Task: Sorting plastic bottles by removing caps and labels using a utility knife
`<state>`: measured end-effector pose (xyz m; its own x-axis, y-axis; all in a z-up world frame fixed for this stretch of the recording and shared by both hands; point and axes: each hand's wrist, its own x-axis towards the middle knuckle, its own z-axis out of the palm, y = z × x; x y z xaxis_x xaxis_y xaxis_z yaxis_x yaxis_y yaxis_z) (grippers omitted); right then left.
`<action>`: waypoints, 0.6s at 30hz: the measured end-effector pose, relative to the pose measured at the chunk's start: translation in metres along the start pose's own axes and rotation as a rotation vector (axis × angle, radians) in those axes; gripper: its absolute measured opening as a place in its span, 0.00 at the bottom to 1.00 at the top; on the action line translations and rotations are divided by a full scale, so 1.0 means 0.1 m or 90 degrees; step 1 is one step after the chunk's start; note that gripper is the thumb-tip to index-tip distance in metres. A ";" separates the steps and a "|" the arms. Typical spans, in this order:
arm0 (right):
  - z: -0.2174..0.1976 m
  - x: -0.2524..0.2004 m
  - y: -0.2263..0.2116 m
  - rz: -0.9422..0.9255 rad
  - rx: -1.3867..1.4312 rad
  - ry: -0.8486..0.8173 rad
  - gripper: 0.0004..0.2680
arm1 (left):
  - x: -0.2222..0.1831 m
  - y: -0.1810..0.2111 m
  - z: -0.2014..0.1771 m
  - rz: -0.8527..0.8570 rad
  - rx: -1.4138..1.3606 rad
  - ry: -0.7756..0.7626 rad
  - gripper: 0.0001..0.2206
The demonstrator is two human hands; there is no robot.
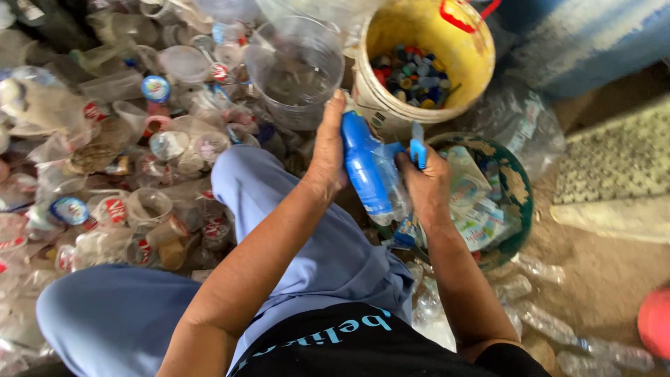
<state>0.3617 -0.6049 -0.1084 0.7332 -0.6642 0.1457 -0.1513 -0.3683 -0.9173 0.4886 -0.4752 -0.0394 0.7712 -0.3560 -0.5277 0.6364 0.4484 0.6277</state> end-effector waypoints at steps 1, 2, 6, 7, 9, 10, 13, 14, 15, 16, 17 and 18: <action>-0.05 -0.02 0.05 0.007 -0.005 0.009 0.05 | -0.13 0.01 0.10 -0.010 0.004 -0.005 0.25; -0.10 -0.05 0.10 0.016 -0.004 0.033 0.05 | -0.26 0.01 0.19 -0.044 0.013 -0.045 0.26; -0.23 -0.09 0.35 0.034 -0.016 0.128 0.07 | -0.07 -0.58 0.16 -0.147 0.085 -0.140 0.30; -0.26 -0.09 0.28 0.037 -0.017 0.137 0.07 | -0.09 -0.62 0.18 -0.153 0.090 -0.146 0.30; -0.29 -0.10 0.13 0.111 0.131 0.182 0.10 | -0.15 -0.68 0.19 -0.145 0.091 -0.175 0.28; -0.32 -0.11 0.25 0.113 0.131 0.189 0.10 | -0.16 -0.70 0.19 -0.150 0.095 -0.179 0.28; -0.43 -0.10 0.32 0.147 0.277 0.044 0.01 | -0.14 -0.67 0.15 -0.124 0.078 -0.150 0.25; -0.52 -0.10 0.15 0.126 0.350 -0.094 0.14 | -0.13 -0.65 0.13 -0.097 0.101 -0.142 0.25; -0.60 -0.16 -0.02 0.111 0.419 -0.238 0.28 | -0.16 -0.64 0.05 -0.072 0.121 -0.126 0.24; -0.57 -0.11 0.10 0.114 0.418 -0.246 0.28 | -0.08 -0.66 0.02 -0.071 0.117 -0.119 0.24; -0.53 -0.12 0.22 0.106 0.389 -0.246 0.27 | -0.03 -0.69 -0.04 -0.036 0.162 -0.131 0.25; -0.49 -0.12 0.34 0.098 0.359 -0.247 0.25 | 0.02 -0.72 -0.10 -0.001 0.207 -0.144 0.25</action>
<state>0.3151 -0.6416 -0.1234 0.9308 -0.3624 -0.0471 0.0181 0.1745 -0.9845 0.4446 -0.5000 -0.0912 0.7308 -0.5438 -0.4125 0.5807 0.1777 0.7945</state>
